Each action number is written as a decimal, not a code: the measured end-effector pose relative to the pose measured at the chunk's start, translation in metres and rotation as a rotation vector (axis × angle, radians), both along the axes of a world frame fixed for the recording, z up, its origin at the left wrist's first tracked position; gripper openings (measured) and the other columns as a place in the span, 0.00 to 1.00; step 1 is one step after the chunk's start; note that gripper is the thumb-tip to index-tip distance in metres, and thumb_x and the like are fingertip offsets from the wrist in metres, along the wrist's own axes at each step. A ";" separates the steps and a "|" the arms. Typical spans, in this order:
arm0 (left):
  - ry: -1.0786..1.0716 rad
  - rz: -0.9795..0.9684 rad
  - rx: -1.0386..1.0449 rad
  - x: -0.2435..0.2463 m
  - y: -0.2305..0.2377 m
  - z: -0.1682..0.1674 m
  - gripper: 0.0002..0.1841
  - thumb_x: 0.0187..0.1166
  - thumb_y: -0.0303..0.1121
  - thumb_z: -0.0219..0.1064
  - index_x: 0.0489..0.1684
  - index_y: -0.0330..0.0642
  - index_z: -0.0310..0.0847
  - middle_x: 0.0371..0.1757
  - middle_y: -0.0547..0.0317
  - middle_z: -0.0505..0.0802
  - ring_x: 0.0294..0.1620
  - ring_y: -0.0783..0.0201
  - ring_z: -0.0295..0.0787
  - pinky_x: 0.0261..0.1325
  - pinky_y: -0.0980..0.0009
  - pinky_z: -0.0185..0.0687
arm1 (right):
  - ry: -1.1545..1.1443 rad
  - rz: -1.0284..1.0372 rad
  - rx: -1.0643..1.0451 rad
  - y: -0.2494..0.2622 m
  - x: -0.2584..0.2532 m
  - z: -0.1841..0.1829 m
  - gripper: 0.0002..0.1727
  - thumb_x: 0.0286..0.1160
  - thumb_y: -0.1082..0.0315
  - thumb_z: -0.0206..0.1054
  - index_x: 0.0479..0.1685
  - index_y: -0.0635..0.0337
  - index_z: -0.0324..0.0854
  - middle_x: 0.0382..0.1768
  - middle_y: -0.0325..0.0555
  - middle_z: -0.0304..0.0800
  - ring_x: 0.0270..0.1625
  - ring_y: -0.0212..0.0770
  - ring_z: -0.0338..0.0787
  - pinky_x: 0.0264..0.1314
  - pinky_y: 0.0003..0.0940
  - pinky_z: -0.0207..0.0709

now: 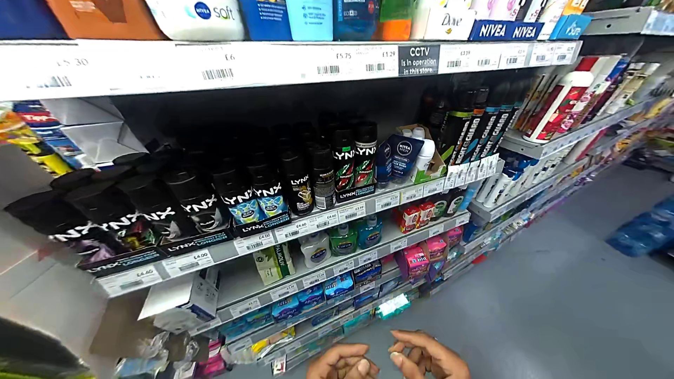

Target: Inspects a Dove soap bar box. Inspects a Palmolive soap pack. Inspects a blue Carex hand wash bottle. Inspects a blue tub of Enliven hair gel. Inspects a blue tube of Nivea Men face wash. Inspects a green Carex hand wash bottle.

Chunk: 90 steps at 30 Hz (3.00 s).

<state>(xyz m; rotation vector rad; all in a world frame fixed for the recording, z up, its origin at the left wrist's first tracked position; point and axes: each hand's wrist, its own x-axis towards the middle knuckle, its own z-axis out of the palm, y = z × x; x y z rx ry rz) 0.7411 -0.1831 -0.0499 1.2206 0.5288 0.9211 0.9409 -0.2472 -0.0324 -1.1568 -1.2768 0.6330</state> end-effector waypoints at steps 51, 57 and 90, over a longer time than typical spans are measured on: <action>0.751 0.770 1.051 0.207 0.156 0.199 0.15 0.80 0.37 0.72 0.60 0.41 0.90 0.58 0.52 0.94 0.49 0.57 0.93 0.52 0.52 0.90 | 0.048 0.169 0.068 0.034 0.233 0.023 0.16 0.73 0.78 0.71 0.60 0.73 0.85 0.41 0.50 0.97 0.34 0.36 0.95 0.34 0.33 0.91; 1.390 0.753 0.831 0.247 0.206 0.252 0.19 0.85 0.39 0.65 0.69 0.42 0.86 0.61 0.40 0.93 0.64 0.36 0.89 0.63 0.32 0.79 | 0.056 0.225 0.064 0.037 0.285 0.019 0.17 0.74 0.77 0.70 0.61 0.74 0.84 0.41 0.49 0.97 0.34 0.38 0.95 0.33 0.34 0.90; 1.485 0.965 0.660 0.271 0.226 0.252 0.13 0.82 0.31 0.64 0.56 0.49 0.93 0.53 0.45 0.96 0.59 0.37 0.91 0.58 0.31 0.80 | -0.011 0.406 -0.040 0.065 0.340 -0.006 0.19 0.75 0.72 0.73 0.63 0.70 0.85 0.40 0.48 0.96 0.35 0.38 0.94 0.38 0.35 0.90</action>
